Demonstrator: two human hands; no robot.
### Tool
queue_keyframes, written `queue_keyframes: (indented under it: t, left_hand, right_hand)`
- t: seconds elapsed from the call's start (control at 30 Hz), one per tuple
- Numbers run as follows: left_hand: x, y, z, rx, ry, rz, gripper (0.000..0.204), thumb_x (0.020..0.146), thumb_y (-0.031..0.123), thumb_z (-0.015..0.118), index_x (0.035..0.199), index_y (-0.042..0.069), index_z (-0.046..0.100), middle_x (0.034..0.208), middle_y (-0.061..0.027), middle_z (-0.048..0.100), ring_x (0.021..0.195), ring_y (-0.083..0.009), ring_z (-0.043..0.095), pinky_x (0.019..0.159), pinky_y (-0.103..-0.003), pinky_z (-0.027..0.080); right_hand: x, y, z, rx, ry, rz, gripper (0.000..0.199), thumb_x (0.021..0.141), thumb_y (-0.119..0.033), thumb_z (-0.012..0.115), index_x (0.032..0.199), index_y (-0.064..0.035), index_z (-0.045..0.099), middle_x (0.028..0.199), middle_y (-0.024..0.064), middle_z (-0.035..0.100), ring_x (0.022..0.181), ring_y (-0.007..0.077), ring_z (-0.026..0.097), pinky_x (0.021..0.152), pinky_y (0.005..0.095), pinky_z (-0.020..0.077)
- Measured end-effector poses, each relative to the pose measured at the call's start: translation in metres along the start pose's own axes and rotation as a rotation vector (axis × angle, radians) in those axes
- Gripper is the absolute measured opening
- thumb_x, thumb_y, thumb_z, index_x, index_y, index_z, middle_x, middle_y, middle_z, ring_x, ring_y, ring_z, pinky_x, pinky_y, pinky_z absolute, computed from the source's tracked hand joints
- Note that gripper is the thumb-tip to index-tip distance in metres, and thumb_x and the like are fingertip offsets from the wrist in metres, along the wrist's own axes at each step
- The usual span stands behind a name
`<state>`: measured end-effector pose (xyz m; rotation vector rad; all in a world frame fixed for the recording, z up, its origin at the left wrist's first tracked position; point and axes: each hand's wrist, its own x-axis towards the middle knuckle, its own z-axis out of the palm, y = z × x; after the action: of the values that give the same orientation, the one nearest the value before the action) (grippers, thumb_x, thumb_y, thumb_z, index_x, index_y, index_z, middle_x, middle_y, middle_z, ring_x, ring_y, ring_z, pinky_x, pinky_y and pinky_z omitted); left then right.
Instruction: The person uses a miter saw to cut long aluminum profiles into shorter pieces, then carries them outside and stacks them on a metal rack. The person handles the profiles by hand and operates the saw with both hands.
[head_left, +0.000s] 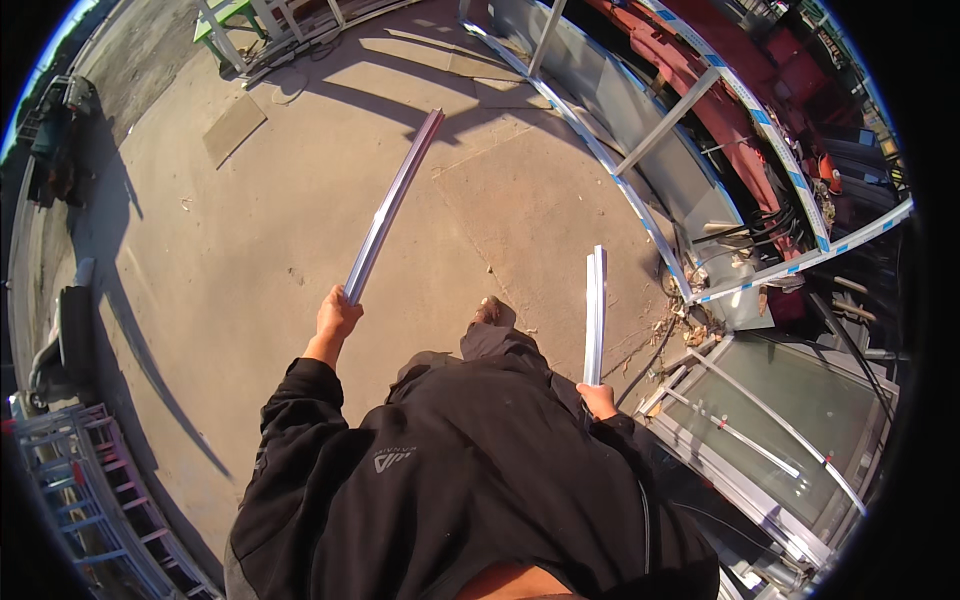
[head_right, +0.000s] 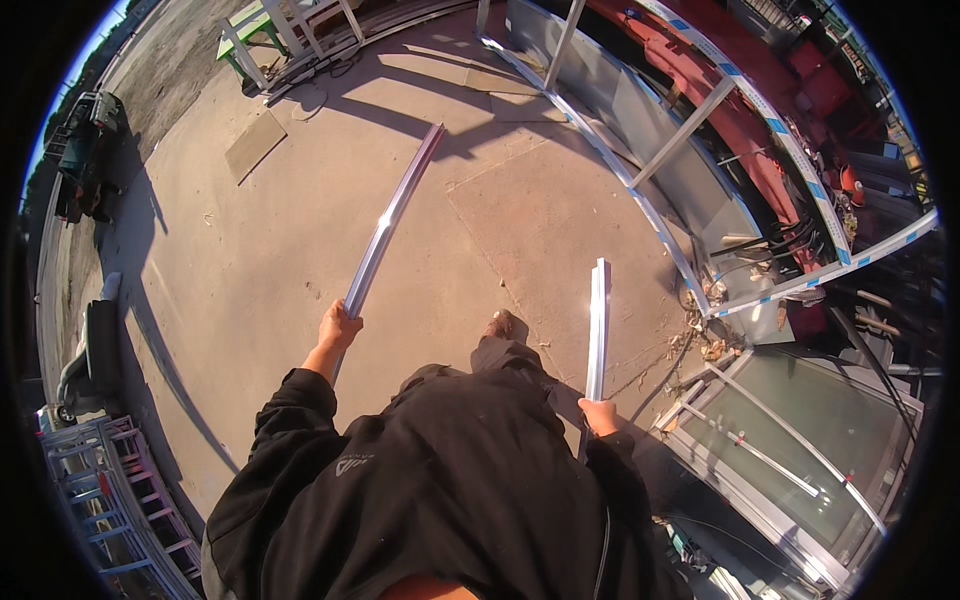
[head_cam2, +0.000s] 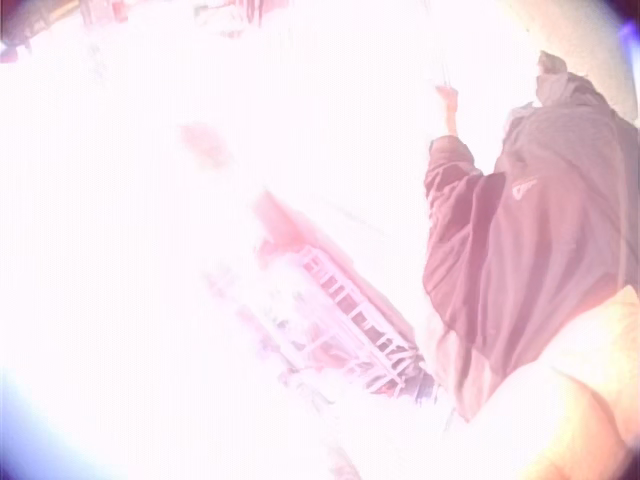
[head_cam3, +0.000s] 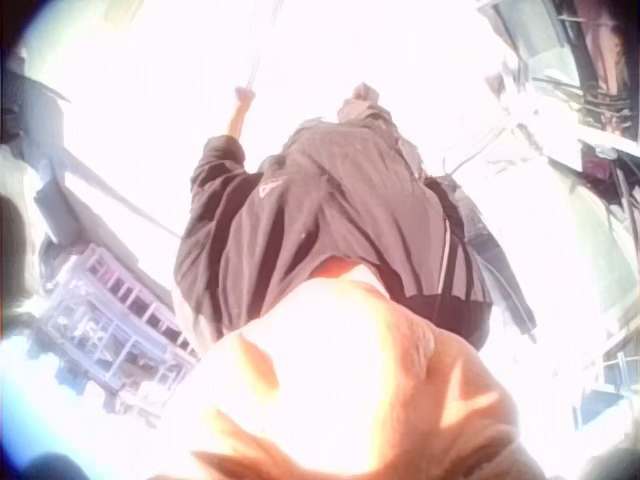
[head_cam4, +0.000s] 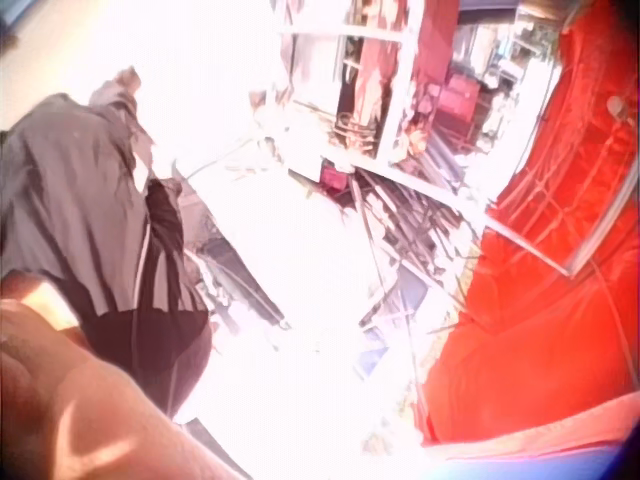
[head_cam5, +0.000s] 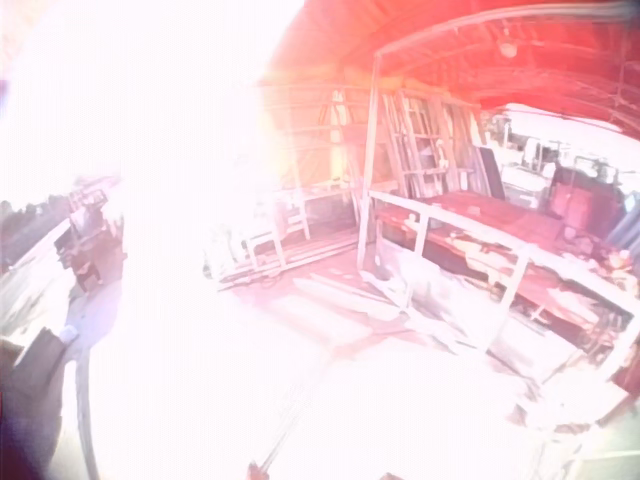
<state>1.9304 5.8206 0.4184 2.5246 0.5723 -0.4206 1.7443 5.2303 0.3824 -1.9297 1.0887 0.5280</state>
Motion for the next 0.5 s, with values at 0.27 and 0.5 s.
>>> queue_keyframes:
  t: [0.27,0.5]
  left_hand:
    - [0.133,0.115,0.023,0.071,-0.116,-0.057,0.038,0.074,0.023,0.073,0.104,0.003,0.061,0.096,-0.0225,0.07,0.096,-0.0406,0.069,0.083,-0.047,0.054]
    - [0.318,0.172,0.052,0.124,-0.266,-0.137,0.039,0.073,0.024,0.075,0.101,-0.002,0.065,0.095,-0.0245,0.072,0.092,-0.039,0.071,0.08,-0.048,0.056]
  right_hand:
    - [0.153,-0.249,-0.053,0.247,-0.107,-0.018,0.021,0.086,-0.019,0.071,0.088,0.0018,0.068,0.069,0.006,0.064,0.056,0.0162,0.062,0.052,0.0307,0.0493]
    - [0.269,-0.385,-0.014,0.224,-0.06,-0.002,0.019,0.083,-0.017,0.072,0.078,0.0009,0.068,0.064,0.0048,0.064,0.052,0.0135,0.06,0.05,0.0294,0.0479]
